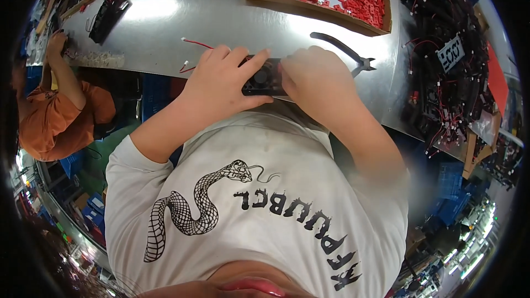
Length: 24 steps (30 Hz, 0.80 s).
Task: Assembling electronic components by crimping wires into a plastic housing.
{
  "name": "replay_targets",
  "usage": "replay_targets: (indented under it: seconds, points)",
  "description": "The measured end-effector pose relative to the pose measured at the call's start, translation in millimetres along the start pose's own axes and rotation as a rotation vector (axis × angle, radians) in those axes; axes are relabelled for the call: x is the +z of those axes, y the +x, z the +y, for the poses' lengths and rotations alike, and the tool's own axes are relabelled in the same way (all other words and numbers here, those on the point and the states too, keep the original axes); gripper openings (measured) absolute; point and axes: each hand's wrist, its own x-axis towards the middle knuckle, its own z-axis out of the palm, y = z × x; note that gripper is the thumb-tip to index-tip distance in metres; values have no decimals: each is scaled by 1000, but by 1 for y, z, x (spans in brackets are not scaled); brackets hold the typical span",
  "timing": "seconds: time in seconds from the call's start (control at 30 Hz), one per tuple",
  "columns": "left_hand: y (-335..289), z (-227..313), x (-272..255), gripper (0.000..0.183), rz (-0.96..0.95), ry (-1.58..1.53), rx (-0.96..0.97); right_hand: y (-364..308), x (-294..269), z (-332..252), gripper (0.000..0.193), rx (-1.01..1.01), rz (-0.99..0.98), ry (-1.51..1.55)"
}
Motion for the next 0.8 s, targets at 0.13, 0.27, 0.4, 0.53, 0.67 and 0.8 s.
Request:
replay_targets:
  seconds: [0.13,0.27,0.4,0.53,0.67,0.8]
  points:
    - [-2,1,1,75,13,-3,-10,-2,1,-4,21,-60,-57,-79]
    - [-1,1,0,75,12,-16,-8,-7,6,-8,21,-93,-38,-140]
    - [2,4,-1,74,-2,-11,-5,-8,9,-15,21,-37,-75,-178]
    - [1,1,-2,74,-3,-17,10,7,-9,-8,24,30,-251,-87]
    - [-7,-8,-5,73,7,7,-22,-4,-23,47,104,143,-49,131]
    - [-5,-14,-9,73,17,-4,-18,-56,-1,59,121,140,-205,-89]
